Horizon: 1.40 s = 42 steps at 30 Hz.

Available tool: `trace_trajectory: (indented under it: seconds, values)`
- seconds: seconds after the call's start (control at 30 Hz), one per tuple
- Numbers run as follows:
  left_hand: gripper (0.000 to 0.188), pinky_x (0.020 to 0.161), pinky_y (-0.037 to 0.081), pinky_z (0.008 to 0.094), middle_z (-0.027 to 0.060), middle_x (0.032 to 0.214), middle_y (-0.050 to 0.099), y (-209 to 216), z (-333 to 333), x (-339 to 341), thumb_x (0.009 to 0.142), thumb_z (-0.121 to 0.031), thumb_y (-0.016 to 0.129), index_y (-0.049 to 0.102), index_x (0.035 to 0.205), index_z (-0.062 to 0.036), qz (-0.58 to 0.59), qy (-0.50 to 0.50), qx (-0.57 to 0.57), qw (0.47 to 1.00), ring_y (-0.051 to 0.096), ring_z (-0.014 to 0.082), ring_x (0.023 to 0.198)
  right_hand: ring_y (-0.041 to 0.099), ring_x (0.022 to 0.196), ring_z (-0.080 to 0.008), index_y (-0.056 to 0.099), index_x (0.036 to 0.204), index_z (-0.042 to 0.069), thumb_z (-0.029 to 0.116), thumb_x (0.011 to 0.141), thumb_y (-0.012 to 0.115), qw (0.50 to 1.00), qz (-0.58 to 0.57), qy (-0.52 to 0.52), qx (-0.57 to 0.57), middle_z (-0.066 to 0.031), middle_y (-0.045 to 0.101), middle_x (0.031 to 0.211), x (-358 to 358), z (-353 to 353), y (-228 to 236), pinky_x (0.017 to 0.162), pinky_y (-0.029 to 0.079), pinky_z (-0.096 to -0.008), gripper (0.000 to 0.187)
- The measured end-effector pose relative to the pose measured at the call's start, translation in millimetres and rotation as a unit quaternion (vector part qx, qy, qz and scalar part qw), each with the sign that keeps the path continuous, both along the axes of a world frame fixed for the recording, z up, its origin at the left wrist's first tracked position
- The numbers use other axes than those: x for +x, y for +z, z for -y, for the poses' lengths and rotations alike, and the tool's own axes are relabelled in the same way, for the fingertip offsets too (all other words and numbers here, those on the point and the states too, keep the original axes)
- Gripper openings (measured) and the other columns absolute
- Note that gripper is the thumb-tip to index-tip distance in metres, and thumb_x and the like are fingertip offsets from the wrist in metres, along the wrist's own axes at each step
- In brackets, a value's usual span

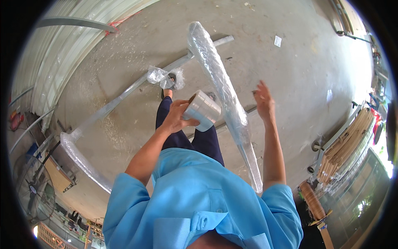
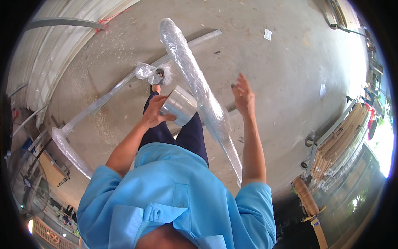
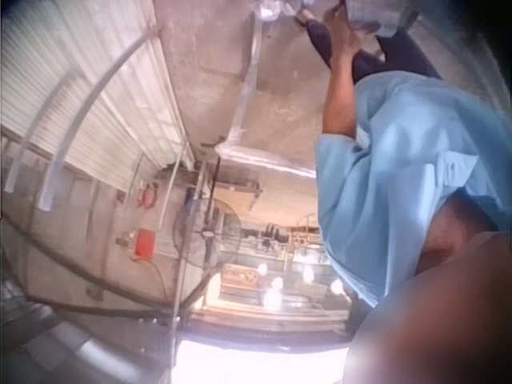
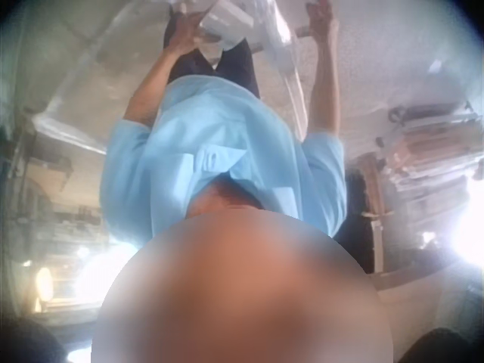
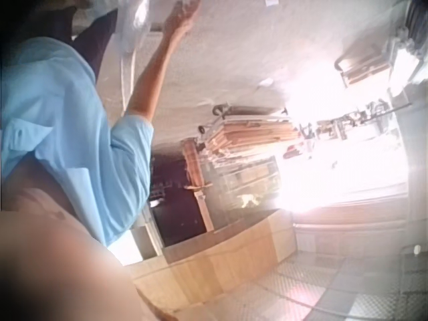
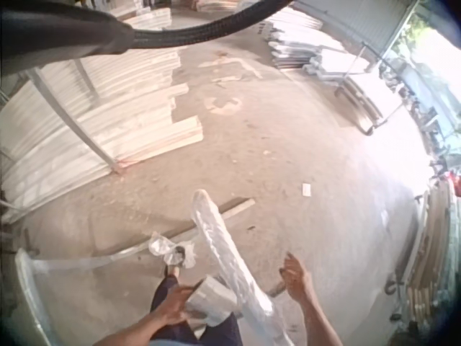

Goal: The person picks up a roll of bubble wrap and wraps it around a long metal frame. They then use a roll of clear plastic wrap to cover the bubble-wrapped frame, rolling it tightly along the length of the frame.

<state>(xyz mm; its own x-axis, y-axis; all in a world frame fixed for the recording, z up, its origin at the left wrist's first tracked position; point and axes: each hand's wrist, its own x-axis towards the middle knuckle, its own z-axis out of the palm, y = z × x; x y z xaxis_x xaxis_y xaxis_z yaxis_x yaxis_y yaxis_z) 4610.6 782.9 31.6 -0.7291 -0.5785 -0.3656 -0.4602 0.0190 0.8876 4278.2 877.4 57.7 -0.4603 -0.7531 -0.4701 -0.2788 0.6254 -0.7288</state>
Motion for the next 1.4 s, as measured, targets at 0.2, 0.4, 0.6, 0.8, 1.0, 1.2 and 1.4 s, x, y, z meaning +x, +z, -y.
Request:
trace_trajectory:
  seconds: [0.2,0.4,0.6,0.8,1.0,1.2,1.4]
  values:
    - [0.063,0.104,0.034,0.0424,0.0111,0.105,0.070,48,6,28,0.064,-0.046,0.084,0.068,0.110,-0.0071,0.020,-0.033,0.080,0.996,0.055,0.0316,0.108,0.064,0.106,-0.0348,0.045,0.141,0.007,0.027,0.076,0.082,0.953,-0.270,0.124,-0.058,-0.0181,0.064,0.119,91,-2,76,0.086,0.053,-0.0430,0.077]
    - [0.052,0.094,0.045,0.0350,0.0103,0.100,0.071,127,0,28,0.072,-0.031,0.085,0.067,0.111,-0.0017,-0.055,0.063,0.258,0.962,0.062,0.0206,0.099,0.064,0.099,-0.0356,0.046,0.136,0.005,0.019,0.077,0.079,0.943,-0.311,0.106,-0.060,-0.0171,0.065,0.106,114,1,59,0.080,0.053,-0.0441,0.070]
    - [0.043,0.085,0.050,0.0280,0.0103,0.101,0.071,180,-5,-12,0.077,-0.018,0.083,0.066,0.111,0.0028,-0.159,0.054,0.312,0.935,0.064,0.0123,0.093,0.058,0.114,-0.0388,0.043,0.140,0.006,0.021,0.075,0.079,0.936,-0.310,0.142,-0.086,-0.0207,0.053,0.133,105,-7,90,0.096,0.047,-0.0446,0.075]
    - [0.039,0.076,0.050,0.0270,0.0093,0.092,0.071,193,-11,-57,0.080,-0.027,0.081,0.068,0.103,0.0019,-0.095,0.047,0.302,0.947,0.064,0.0110,0.087,0.057,0.120,-0.0372,0.048,0.141,0.017,0.018,0.074,0.079,0.858,-0.355,0.249,-0.276,-0.0194,0.049,0.141,93,-53,159,0.091,0.055,-0.0449,0.074]
    - [0.029,0.077,0.051,0.0304,0.0039,0.096,0.069,155,-2,-66,0.092,-0.025,0.069,0.066,0.108,-0.0003,-0.308,0.257,0.307,0.863,0.064,0.0135,0.086,0.067,0.103,-0.0326,0.057,0.136,0.020,0.012,0.075,0.075,0.822,-0.436,0.258,-0.261,-0.0218,0.060,0.125,89,-38,172,0.081,0.061,-0.0361,0.064]
    - [0.024,0.081,0.052,0.0294,0.0029,0.101,0.068,63,-65,-80,0.093,-0.019,0.068,0.067,0.110,-0.0018,-0.215,0.336,0.521,0.754,0.064,0.0133,0.089,0.069,0.100,-0.0323,0.062,0.132,0.019,0.015,0.078,0.073,0.782,-0.443,0.270,-0.347,-0.0229,0.065,0.116,100,-25,175,0.081,0.061,-0.0370,0.055]
    - [0.020,0.084,0.052,0.0290,0.0032,0.107,0.068,12,-99,-93,0.092,-0.014,0.068,0.069,0.109,-0.0026,-0.181,0.143,0.480,0.846,0.065,0.0133,0.092,0.070,0.098,-0.0332,0.065,0.126,0.014,0.014,0.074,0.076,0.801,-0.415,0.267,-0.339,-0.0233,0.066,0.115,84,-20,184,0.081,0.061,-0.0386,0.053]
